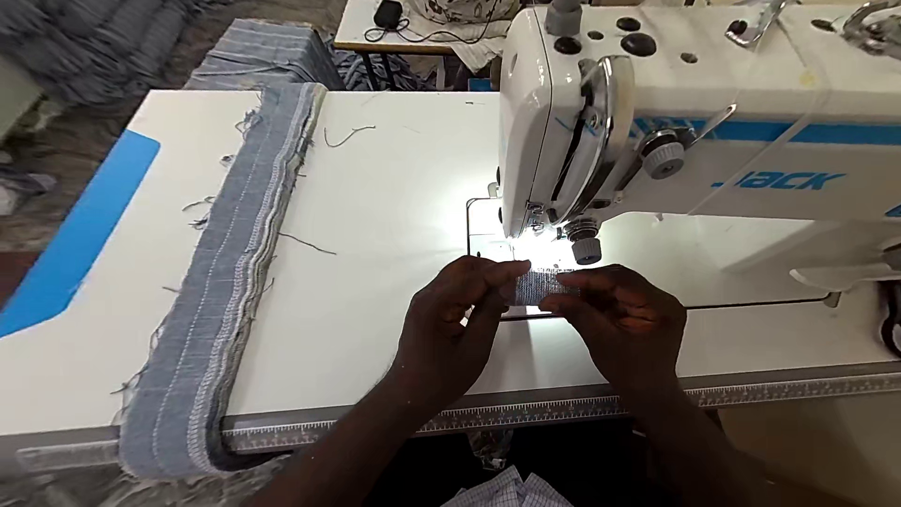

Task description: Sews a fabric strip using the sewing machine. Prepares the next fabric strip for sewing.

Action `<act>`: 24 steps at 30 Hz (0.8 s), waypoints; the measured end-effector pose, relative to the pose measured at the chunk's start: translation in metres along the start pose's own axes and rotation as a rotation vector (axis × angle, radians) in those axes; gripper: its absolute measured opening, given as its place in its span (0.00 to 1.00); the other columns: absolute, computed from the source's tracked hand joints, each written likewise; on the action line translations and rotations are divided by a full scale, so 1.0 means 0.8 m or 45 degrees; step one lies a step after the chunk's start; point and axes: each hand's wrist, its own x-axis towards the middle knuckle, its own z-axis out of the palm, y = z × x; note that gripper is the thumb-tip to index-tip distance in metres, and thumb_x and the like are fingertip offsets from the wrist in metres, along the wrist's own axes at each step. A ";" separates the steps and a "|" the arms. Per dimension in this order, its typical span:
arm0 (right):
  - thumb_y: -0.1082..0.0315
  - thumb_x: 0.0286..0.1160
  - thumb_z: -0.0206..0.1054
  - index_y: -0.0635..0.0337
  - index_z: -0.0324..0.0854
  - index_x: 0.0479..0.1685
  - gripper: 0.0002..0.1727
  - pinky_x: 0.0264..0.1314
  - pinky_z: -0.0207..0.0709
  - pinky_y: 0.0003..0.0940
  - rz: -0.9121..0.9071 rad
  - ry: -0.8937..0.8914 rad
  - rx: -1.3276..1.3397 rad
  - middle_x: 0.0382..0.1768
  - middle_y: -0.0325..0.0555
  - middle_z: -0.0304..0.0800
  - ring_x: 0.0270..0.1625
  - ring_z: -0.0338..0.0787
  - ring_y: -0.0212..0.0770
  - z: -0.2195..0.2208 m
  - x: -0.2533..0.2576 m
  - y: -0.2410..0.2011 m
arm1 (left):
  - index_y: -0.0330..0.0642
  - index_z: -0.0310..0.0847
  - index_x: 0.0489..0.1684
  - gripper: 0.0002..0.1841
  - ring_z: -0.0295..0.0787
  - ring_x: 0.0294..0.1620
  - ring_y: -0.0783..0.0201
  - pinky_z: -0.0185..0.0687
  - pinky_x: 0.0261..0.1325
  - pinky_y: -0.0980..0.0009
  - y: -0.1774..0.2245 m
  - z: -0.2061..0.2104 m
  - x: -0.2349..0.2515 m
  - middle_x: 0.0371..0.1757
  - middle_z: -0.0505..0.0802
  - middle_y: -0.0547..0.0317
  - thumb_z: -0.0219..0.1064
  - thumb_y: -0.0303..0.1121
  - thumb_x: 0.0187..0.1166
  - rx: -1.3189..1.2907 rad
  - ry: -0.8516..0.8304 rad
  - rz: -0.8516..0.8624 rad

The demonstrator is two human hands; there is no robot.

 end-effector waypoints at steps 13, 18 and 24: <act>0.71 0.73 0.74 0.57 0.85 0.36 0.02 0.75 0.78 0.43 -0.196 -0.263 0.184 0.55 0.46 0.93 0.71 0.85 0.47 -0.009 -0.002 0.015 | 0.36 0.92 0.43 0.06 0.94 0.60 0.53 0.93 0.64 0.59 -0.014 -0.002 0.009 0.52 0.96 0.50 0.76 0.23 0.72 -0.221 -0.080 0.106; 0.71 0.76 0.72 0.57 0.84 0.38 0.02 0.75 0.79 0.41 -0.160 -0.348 0.313 0.53 0.44 0.95 0.70 0.86 0.47 -0.012 0.005 0.015 | 0.39 0.91 0.40 0.10 0.94 0.57 0.54 0.91 0.65 0.57 -0.019 0.010 0.006 0.48 0.96 0.53 0.82 0.24 0.64 -0.268 0.159 0.095; 0.73 0.75 0.72 0.58 0.85 0.37 0.02 0.80 0.73 0.45 -0.230 -0.414 0.224 0.50 0.43 0.95 0.69 0.86 0.46 -0.021 0.016 0.013 | 0.41 0.93 0.36 0.01 0.93 0.55 0.59 0.87 0.64 0.59 -0.018 0.004 0.015 0.43 0.97 0.57 0.75 0.26 0.74 0.111 0.089 0.420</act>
